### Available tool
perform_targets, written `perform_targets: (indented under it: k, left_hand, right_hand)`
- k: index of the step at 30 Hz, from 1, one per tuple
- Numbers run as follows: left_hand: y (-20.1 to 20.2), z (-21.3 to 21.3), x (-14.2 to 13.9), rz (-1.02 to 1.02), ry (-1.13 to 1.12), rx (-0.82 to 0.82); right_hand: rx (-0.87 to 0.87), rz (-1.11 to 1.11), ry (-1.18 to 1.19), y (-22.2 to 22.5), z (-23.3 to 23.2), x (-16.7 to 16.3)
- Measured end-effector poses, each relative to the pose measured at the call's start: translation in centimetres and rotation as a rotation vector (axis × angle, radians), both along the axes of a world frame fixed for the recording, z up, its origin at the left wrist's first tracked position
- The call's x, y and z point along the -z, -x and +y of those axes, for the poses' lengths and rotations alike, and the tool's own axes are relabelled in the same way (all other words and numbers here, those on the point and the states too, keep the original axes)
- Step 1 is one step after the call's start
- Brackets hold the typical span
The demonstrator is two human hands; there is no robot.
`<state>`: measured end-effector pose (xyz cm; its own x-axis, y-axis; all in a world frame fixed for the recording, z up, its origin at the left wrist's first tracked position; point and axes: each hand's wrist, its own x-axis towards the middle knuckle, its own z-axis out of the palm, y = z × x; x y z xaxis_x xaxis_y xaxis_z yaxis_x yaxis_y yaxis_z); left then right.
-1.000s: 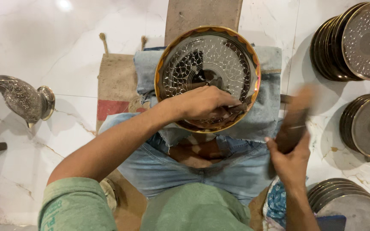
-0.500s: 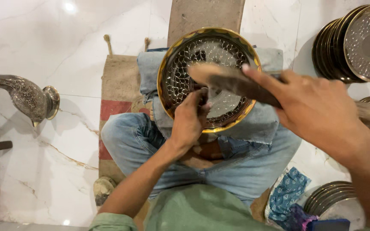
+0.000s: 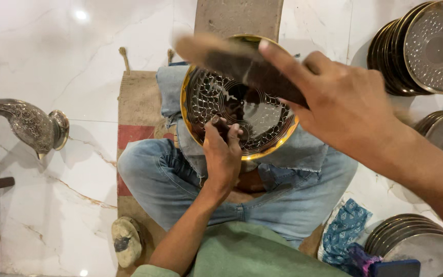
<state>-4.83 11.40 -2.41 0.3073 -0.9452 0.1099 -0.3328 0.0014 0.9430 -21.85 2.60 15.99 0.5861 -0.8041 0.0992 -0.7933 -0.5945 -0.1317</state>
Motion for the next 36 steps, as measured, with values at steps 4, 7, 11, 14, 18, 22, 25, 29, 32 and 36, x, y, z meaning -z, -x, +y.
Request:
perform_targets:
  k: [4,7,11,14,18,22,25,29,32,36]
  left_hand:
    - [-0.2,-0.2,0.3,0.037,-0.049,-0.007]
    - [-0.5,-0.4,0.2,0.016,-0.021,0.044]
    - [-0.7,-1.1,-0.2,-0.091,0.003,0.151]
    - [-1.7,-1.8,-0.6,-0.171,-0.035,0.294]
    - [-2.4,-3.6,-0.7,-0.168,0.055,0.507]
    - [-2.9,-5.4,-0.8,-0.177,0.057,0.72]
    - [-3.0,-6.4,-1.0,-0.249,0.012,0.898]
    - [-2.7,-7.5,-1.1,-0.285,0.069,1.054]
    - [-2.6,-8.3,-1.0,-0.305,0.064,1.194]
    - [-2.3,-9.2,-1.1,-0.274,0.148,1.29]
  right_hand:
    - [-0.011,-0.099,-0.128,0.0,-0.1,0.2]
    - [-0.174,0.483,0.043,0.4,-0.1,0.1]
    - [0.021,0.401,-0.212,1.3,0.1,-0.1]
    - [0.064,0.401,-0.179,2.4,1.0,0.1]
    - [0.168,0.168,-0.169,4.7,2.2,1.6]
    - [0.357,0.531,-0.351,7.1,4.7,4.2]
    - [0.615,-0.253,-0.273,8.1,7.0,7.3]
    - [0.653,-0.152,-0.298,9.2,11.0,11.0]
    - [0.809,-0.546,-0.249,8.2,14.0,13.7]
    - [0.888,-0.769,-0.236,6.6,17.0,16.1]
